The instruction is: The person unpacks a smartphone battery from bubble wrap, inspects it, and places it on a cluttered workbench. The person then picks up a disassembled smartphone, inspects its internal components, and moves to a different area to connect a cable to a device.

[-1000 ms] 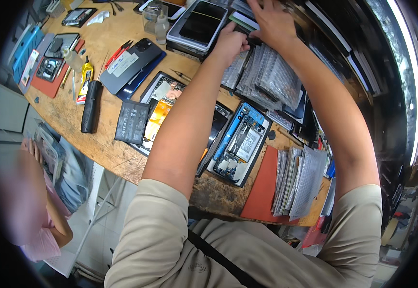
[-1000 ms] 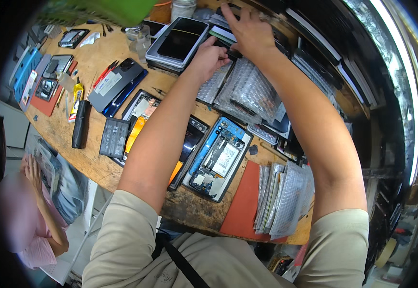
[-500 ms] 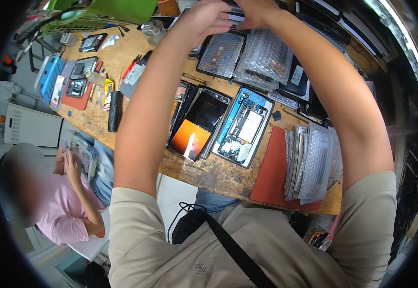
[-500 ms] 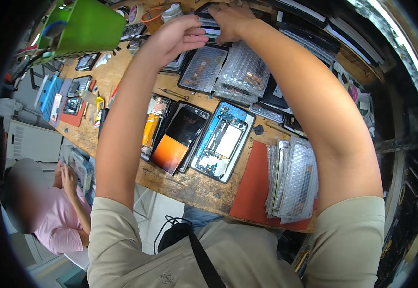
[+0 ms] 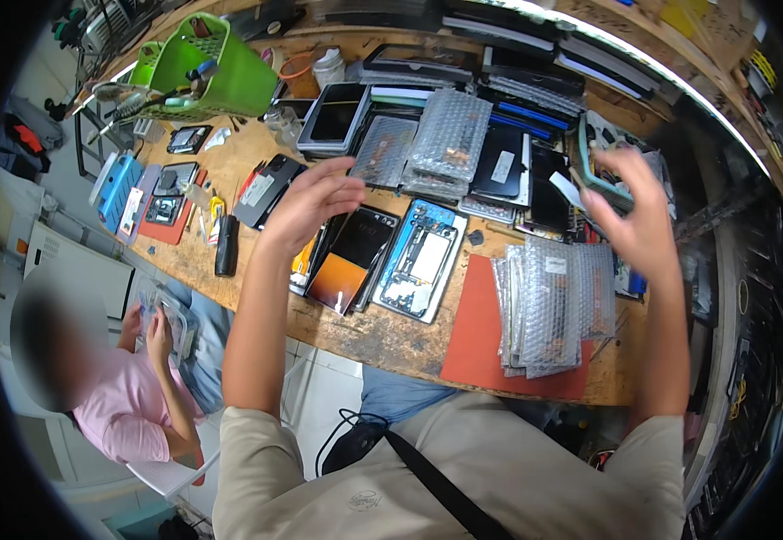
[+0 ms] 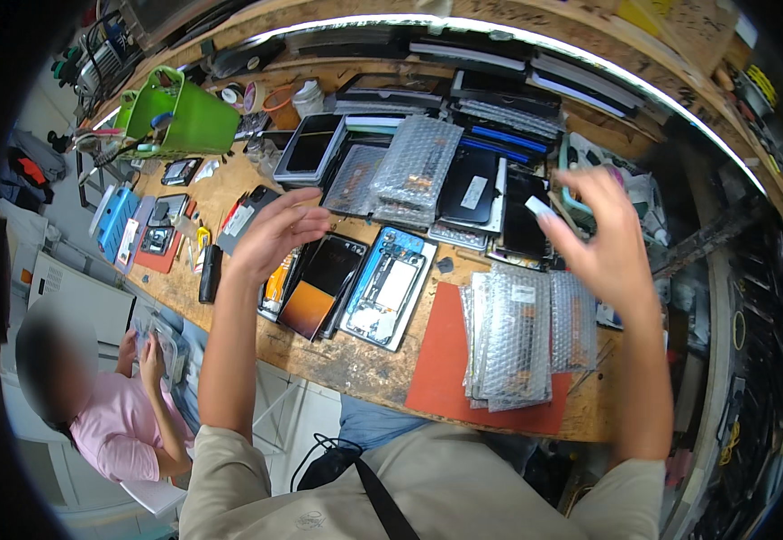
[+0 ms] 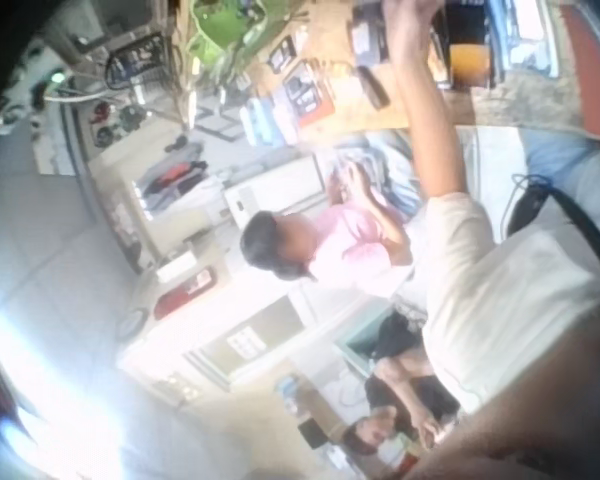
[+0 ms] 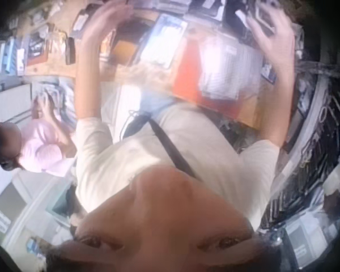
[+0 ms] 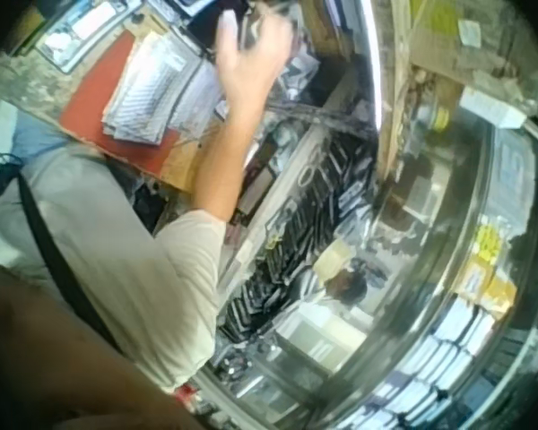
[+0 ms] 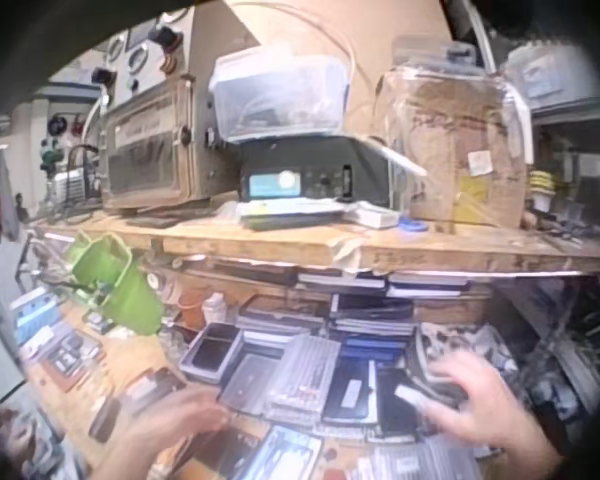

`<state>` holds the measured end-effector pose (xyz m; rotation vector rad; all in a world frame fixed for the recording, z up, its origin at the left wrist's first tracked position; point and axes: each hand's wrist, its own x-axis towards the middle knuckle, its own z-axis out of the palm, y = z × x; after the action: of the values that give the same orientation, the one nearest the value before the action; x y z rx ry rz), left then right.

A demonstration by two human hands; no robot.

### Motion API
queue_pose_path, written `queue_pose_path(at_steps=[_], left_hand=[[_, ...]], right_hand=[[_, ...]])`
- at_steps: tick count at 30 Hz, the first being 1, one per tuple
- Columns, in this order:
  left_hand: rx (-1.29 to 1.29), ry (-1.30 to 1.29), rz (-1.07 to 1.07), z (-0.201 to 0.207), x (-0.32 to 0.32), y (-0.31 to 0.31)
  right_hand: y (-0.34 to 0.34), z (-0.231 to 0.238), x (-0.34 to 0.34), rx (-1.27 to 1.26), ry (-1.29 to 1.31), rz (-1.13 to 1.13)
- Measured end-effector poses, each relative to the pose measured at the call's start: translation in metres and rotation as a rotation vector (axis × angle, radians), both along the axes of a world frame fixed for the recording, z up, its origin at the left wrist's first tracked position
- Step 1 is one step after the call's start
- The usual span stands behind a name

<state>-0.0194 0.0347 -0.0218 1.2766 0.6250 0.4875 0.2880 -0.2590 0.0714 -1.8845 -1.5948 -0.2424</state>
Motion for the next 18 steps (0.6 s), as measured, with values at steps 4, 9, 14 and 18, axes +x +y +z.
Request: queue_pose_path(at_steps=[4,9,14,18], left_hand=[[0.114,-0.041,0.102,0.003,0.081,0.025],[0.36,0.196,0.12,-0.015,0.179,0.089],[0.655,0.255,0.32,-0.069,0.215,0.137],[0.398,0.158,0.259,-0.074,0.21,0.117]], right_hand=[[-0.098,-0.056,-0.027,-0.021,0.166,-0.213],[-0.189,-0.129,-0.068,0.085,0.401,-0.5],[-0.224,-0.158,-0.085,0.18,0.467,-0.644],[-0.215,-0.151,-0.077,0.184,0.441,-0.649]])
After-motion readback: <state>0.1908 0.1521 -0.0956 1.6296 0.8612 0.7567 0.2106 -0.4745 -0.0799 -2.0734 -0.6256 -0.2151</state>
